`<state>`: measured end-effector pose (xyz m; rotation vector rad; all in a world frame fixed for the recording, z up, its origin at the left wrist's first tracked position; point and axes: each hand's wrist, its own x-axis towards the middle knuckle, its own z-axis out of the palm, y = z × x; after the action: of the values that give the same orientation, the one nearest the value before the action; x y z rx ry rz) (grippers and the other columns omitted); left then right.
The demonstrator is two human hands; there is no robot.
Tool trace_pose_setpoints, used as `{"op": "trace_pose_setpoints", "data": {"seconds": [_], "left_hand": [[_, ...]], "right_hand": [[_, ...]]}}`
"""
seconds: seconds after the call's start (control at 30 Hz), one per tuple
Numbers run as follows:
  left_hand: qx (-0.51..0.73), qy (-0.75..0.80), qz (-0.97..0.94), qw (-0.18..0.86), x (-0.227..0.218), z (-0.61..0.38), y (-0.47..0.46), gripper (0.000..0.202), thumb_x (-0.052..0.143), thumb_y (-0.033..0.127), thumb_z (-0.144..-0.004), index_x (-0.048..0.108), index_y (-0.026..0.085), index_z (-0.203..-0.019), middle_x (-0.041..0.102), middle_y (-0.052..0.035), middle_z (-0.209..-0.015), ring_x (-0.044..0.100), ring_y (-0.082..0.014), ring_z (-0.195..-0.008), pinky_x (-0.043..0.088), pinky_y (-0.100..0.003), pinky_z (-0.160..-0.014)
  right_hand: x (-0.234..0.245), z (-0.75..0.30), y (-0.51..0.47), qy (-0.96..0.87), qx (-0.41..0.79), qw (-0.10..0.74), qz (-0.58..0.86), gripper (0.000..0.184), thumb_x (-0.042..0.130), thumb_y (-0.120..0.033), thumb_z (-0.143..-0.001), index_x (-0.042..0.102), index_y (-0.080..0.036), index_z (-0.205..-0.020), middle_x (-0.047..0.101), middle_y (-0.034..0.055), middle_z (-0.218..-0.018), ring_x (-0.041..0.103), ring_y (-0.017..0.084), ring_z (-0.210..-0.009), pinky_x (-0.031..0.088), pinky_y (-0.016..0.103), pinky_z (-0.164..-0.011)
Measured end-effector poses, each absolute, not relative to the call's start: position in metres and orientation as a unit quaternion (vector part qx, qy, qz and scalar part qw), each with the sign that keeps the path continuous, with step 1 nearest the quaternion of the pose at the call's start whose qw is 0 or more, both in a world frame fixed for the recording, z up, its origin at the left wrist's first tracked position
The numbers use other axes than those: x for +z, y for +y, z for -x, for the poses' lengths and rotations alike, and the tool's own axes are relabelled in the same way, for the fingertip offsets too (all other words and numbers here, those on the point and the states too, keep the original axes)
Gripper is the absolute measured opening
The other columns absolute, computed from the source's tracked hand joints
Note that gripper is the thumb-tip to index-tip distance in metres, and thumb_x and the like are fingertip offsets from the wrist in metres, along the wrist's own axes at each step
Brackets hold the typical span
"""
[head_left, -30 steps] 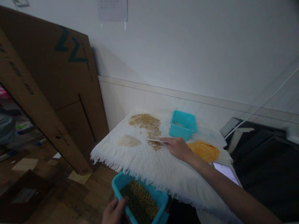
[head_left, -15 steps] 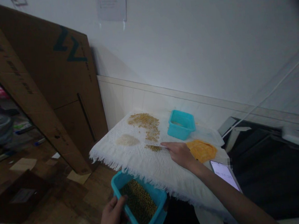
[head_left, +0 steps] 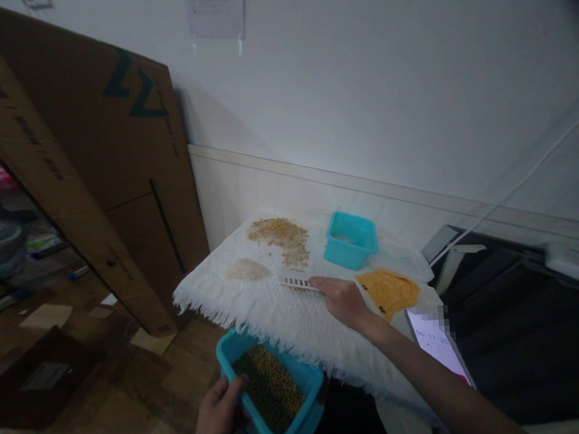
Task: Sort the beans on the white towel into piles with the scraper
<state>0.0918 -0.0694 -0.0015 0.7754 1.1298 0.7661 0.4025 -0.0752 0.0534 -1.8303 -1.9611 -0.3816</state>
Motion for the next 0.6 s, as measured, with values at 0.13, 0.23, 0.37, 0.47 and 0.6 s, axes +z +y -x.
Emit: {"op": "trace_pose_setpoints", "data": {"seconds": [0.13, 0.23, 0.37, 0.47, 0.6], "left_hand": [[0.338, 0.51, -0.352, 0.709, -0.006, -0.092, -0.07, 0.041, 0.081, 0.052, -0.058, 0.058, 0.019, -0.053, 0.049, 0.0061, -0.038, 0.04, -0.0091, -0.034, 0.028, -0.021, -0.037], [0.334, 0.509, -0.349, 0.713, -0.007, -0.093, -0.07, 0.038, 0.081, 0.049, -0.058, 0.058, 0.019, -0.054, 0.049, 0.0063, -0.038, 0.04, -0.0088, -0.035, 0.029, -0.021, -0.037], [0.332, 0.51, -0.361, 0.707, -0.007, -0.094, -0.069, 0.04, 0.079, 0.053, -0.06, 0.059, 0.019, -0.055, 0.05, 0.0061, -0.039, 0.04, -0.0092, -0.034, 0.028, -0.021, -0.037], [0.338, 0.51, -0.361, 0.703, -0.008, -0.095, -0.07, 0.041, 0.079, 0.054, -0.06, 0.058, 0.02, -0.055, 0.05, 0.0062, -0.039, 0.04, -0.0093, -0.035, 0.028, -0.021, -0.037], [0.331, 0.52, -0.364, 0.698, -0.011, -0.095, -0.071, 0.041, 0.078, 0.055, -0.06, 0.057, 0.02, -0.055, 0.049, 0.0063, -0.037, 0.039, -0.0089, -0.034, 0.027, -0.02, -0.037]], "right_hand": [[0.057, -0.403, -0.091, -0.708, -0.147, 0.231, 0.651, 0.049, 0.045, 0.002, -0.081, 0.073, -0.021, -0.112, 0.076, 0.0022, -0.111, 0.073, 0.016, -0.102, 0.057, 0.028, -0.091], [0.063, -0.409, -0.1, -0.684, -0.167, 0.246, 0.666, 0.04, 0.046, -0.005, -0.088, 0.073, -0.02, -0.113, 0.077, 0.005, -0.108, 0.075, 0.018, -0.093, 0.059, 0.028, -0.083], [0.062, -0.414, -0.117, -0.634, -0.213, 0.241, 0.703, 0.03, 0.05, -0.017, -0.094, 0.074, -0.021, -0.112, 0.079, 0.0059, -0.098, 0.076, 0.019, -0.074, 0.059, 0.027, -0.07], [0.054, -0.409, -0.13, -0.641, -0.229, 0.225, 0.697, 0.031, 0.049, -0.015, -0.093, 0.075, -0.021, -0.109, 0.08, 0.0054, -0.093, 0.075, 0.017, -0.07, 0.057, 0.025, -0.07], [0.052, -0.399, -0.137, -0.664, -0.245, 0.224, 0.67, 0.032, 0.049, -0.013, -0.092, 0.076, -0.02, -0.107, 0.079, 0.0058, -0.09, 0.074, 0.015, -0.07, 0.055, 0.023, -0.069]]}}
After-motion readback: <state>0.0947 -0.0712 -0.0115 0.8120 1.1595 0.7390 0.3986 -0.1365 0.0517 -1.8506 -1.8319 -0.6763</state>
